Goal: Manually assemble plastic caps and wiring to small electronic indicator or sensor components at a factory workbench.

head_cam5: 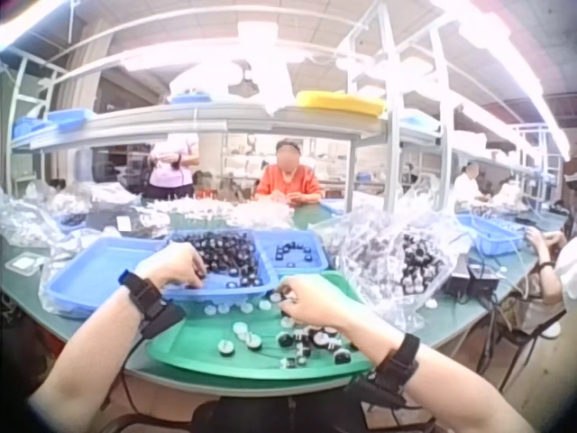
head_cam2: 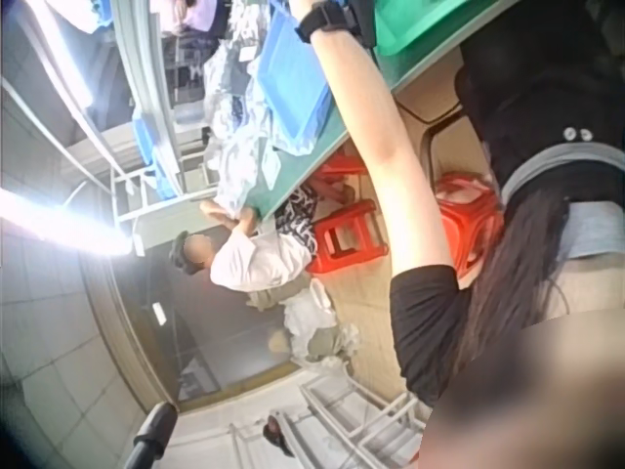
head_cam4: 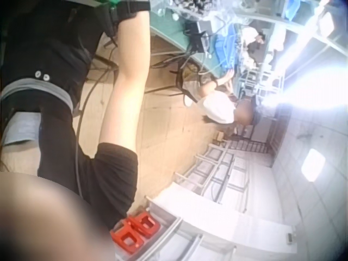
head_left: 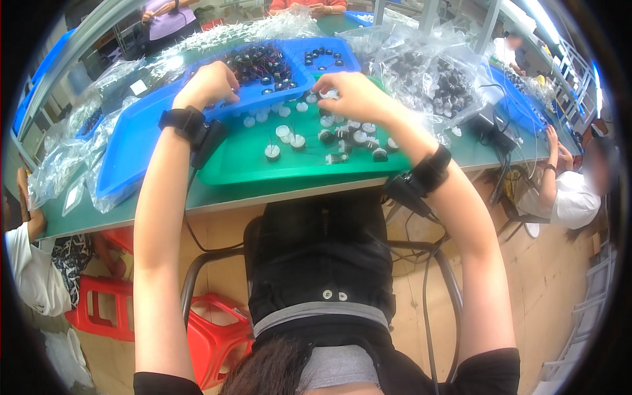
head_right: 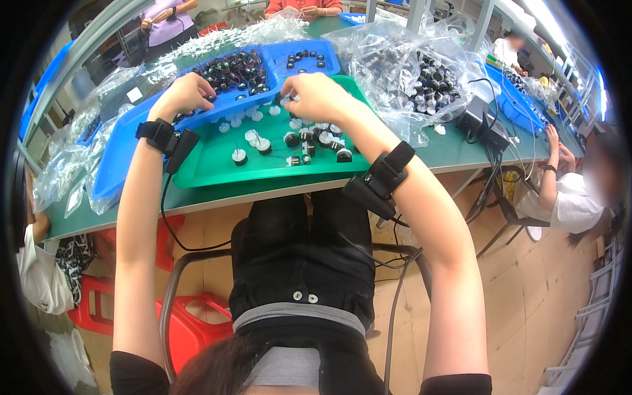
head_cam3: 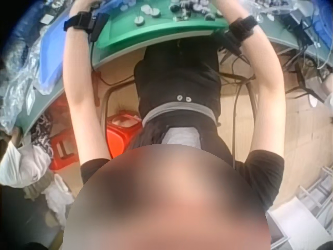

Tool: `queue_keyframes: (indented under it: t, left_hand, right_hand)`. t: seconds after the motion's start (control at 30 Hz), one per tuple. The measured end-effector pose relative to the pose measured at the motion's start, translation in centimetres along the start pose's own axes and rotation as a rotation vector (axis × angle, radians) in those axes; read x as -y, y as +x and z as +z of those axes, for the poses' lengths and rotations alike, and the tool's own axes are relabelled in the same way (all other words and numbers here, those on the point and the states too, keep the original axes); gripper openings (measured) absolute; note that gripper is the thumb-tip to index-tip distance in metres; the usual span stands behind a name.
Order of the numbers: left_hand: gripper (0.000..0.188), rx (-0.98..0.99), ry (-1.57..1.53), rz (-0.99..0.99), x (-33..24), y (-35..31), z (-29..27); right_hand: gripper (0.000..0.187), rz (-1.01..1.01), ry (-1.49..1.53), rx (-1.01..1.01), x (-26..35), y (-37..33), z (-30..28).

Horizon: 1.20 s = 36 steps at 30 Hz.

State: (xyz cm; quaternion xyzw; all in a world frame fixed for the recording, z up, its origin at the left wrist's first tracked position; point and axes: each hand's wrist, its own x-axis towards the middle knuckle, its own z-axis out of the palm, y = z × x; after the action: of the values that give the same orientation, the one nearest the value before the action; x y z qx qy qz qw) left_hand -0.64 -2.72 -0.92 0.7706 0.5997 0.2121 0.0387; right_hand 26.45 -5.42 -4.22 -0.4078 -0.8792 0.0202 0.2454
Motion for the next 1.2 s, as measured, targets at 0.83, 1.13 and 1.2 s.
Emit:
queue_keyframes:
  t: [0.83,1.13,1.2]
  left_hand:
    - [0.013,-0.299,0.175,0.059,-1.7,1.7,4.5]
    - [0.026,-0.134,0.360,-0.255,-6.1,-1.1,4.1]
    - [0.023,-0.150,0.286,-0.219,-5.8,-1.0,3.9]
  right_hand:
    - [0.018,0.242,0.337,-0.265,-1.8,-1.2,1.0]
    - [0.034,0.029,0.040,-0.094,-1.1,-2.7,1.7]
    - [0.034,0.090,0.093,-0.043,-1.1,-2.4,1.1]
